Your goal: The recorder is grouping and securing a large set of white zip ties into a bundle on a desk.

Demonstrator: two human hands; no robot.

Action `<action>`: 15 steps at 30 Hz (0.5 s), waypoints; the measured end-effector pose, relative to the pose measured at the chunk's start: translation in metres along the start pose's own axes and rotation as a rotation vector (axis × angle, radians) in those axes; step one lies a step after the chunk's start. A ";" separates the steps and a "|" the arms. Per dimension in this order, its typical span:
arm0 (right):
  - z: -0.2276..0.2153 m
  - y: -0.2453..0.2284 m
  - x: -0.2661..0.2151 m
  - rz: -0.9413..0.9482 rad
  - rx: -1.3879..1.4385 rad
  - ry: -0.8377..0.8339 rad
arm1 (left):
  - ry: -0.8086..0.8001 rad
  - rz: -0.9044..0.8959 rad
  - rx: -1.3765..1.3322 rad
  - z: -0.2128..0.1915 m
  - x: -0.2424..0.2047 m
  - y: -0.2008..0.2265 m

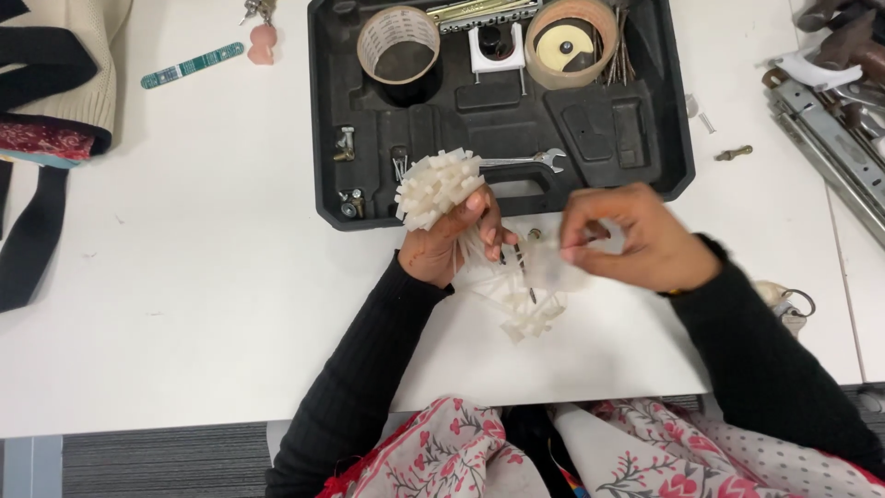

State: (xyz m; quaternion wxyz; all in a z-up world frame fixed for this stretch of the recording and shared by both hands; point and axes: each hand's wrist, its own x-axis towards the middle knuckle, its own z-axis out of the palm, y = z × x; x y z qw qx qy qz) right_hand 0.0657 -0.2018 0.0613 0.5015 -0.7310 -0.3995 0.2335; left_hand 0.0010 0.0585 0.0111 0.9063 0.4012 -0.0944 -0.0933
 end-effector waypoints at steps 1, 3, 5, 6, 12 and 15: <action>-0.010 -0.005 0.001 0.002 -0.003 0.004 | -0.005 -0.001 -0.002 0.000 0.000 -0.001; -0.030 -0.016 0.002 0.197 -0.222 -0.143 | -0.040 0.002 -0.002 0.000 0.001 -0.004; -0.026 -0.037 0.002 0.263 -0.431 -0.151 | -0.032 -0.010 0.024 0.004 0.001 -0.007; -0.023 -0.047 0.003 0.323 -0.639 -0.159 | -0.021 -0.021 0.053 0.005 0.000 -0.008; 0.009 -0.045 0.002 0.015 -0.989 0.147 | -0.016 -0.021 0.002 0.004 0.000 -0.002; 0.034 -0.029 0.012 -0.181 -0.976 0.139 | 0.007 -0.029 -0.013 0.002 -0.001 0.000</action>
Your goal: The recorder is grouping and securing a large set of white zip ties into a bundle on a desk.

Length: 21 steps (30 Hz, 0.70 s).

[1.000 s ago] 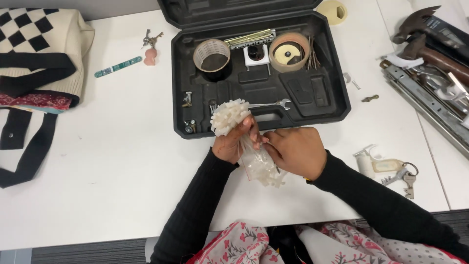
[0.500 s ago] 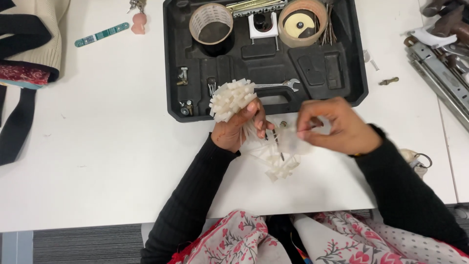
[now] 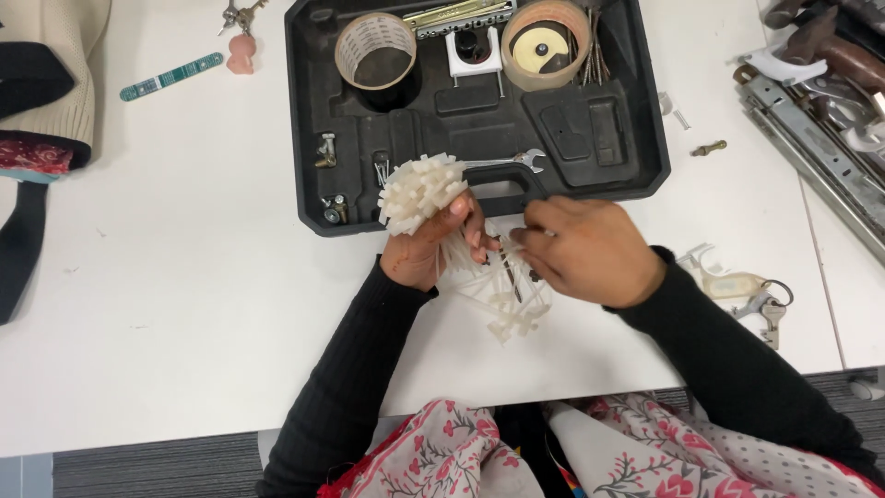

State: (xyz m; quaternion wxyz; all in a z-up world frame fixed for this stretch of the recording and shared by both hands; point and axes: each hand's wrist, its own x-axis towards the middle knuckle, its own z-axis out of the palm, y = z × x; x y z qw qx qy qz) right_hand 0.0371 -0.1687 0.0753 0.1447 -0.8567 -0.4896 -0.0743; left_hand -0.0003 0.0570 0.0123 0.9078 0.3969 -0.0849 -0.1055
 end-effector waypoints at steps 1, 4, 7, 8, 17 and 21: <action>0.006 0.000 -0.001 0.000 -0.002 0.005 | -0.003 0.001 0.004 0.000 0.000 0.000; 0.019 0.002 -0.005 -0.053 -0.083 -0.046 | 0.019 0.007 -0.012 -0.002 -0.002 0.000; 0.014 0.006 -0.007 -0.057 -0.127 -0.071 | 0.024 0.014 0.006 -0.005 -0.004 -0.002; 0.011 0.007 -0.006 -0.058 -0.084 -0.044 | 0.024 0.013 0.017 -0.006 -0.006 -0.002; -0.016 0.012 -0.007 0.010 0.472 0.017 | 0.065 0.020 0.144 0.002 -0.005 -0.005; -0.007 0.021 -0.011 0.030 0.710 0.008 | 0.019 -0.007 0.253 -0.004 -0.008 -0.022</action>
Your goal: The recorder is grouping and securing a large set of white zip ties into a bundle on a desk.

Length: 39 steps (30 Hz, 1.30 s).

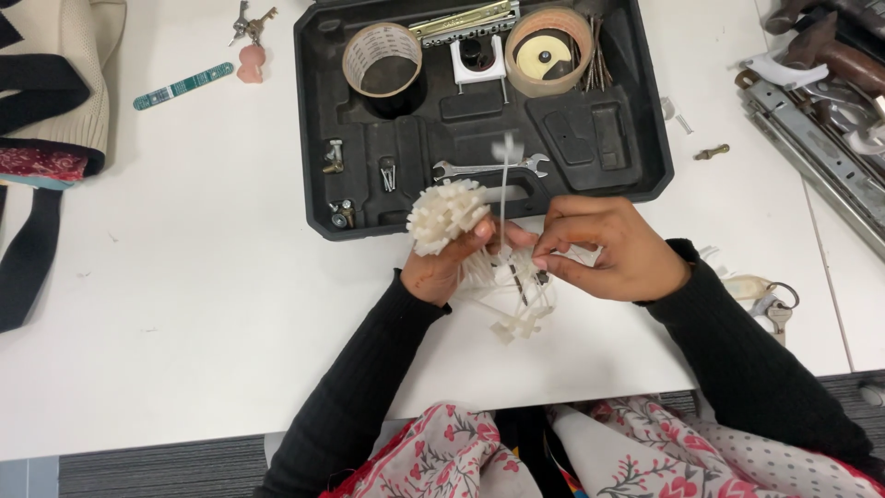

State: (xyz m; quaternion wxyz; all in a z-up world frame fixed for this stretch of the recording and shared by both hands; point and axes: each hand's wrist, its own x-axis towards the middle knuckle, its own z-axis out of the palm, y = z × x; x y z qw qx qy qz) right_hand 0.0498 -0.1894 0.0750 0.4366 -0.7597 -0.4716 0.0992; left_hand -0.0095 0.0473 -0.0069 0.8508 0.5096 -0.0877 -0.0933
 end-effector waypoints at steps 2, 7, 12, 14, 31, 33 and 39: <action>0.002 0.004 -0.001 0.060 0.042 0.001 | 0.000 -0.003 -0.004 0.003 -0.001 0.001; 0.007 0.012 -0.003 0.222 0.155 0.006 | -0.006 0.000 -0.038 0.012 0.000 0.016; 0.012 0.015 -0.003 0.183 0.208 0.008 | -0.001 -0.019 -0.061 0.015 -0.001 0.017; 0.012 0.018 -0.004 0.185 0.228 0.015 | -0.002 -0.020 -0.081 0.013 -0.001 0.014; 0.032 0.043 -0.014 0.331 0.611 0.235 | -0.003 -0.002 -0.157 0.012 0.001 0.012; 0.039 0.046 -0.015 0.363 0.675 0.250 | 0.012 0.027 -0.168 0.011 0.002 0.008; 0.059 0.042 -0.018 0.363 0.705 0.301 | 0.119 0.059 -0.041 0.022 -0.002 0.005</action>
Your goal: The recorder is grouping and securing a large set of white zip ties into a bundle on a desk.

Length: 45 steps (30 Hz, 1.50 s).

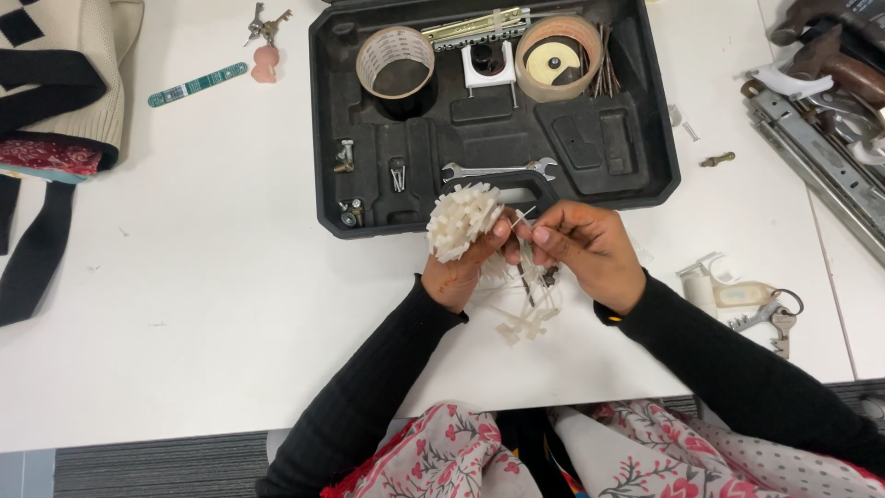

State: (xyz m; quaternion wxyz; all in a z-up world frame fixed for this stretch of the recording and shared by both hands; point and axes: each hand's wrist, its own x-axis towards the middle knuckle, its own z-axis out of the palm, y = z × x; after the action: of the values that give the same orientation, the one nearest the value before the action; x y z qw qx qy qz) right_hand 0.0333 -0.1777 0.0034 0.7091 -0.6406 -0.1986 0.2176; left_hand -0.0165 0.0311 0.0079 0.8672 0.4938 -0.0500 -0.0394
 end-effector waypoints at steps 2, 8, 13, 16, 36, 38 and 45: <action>0.007 -0.001 -0.002 -0.003 -0.011 0.009 | 0.006 -0.033 0.002 -0.002 0.000 -0.006; 0.015 0.001 -0.008 -0.041 -0.121 0.026 | 0.005 -0.120 0.003 0.003 0.001 -0.009; 0.020 -0.005 -0.009 -0.069 -0.200 0.028 | 0.002 -0.178 0.035 -0.002 0.000 -0.018; 0.021 -0.009 -0.008 -0.089 -0.246 0.032 | -0.059 -0.173 0.053 -0.011 0.000 -0.028; -0.010 -0.087 0.044 -0.280 -0.678 -0.219 | -0.299 -0.378 -0.257 -0.002 -0.001 -0.016; -0.024 -0.096 0.085 -0.302 -0.746 -0.179 | -0.299 -0.391 -0.275 0.002 -0.001 -0.011; -0.090 -0.025 0.250 -0.427 -1.287 0.255 | -0.283 -0.405 -0.381 -0.006 0.000 -0.020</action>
State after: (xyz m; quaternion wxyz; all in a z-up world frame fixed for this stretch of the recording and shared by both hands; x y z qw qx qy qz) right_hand 0.2916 -0.1135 0.0199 0.2331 -0.9015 -0.3253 -0.1649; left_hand -0.0162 0.0261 -0.0124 0.9031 0.3119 -0.0626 -0.2885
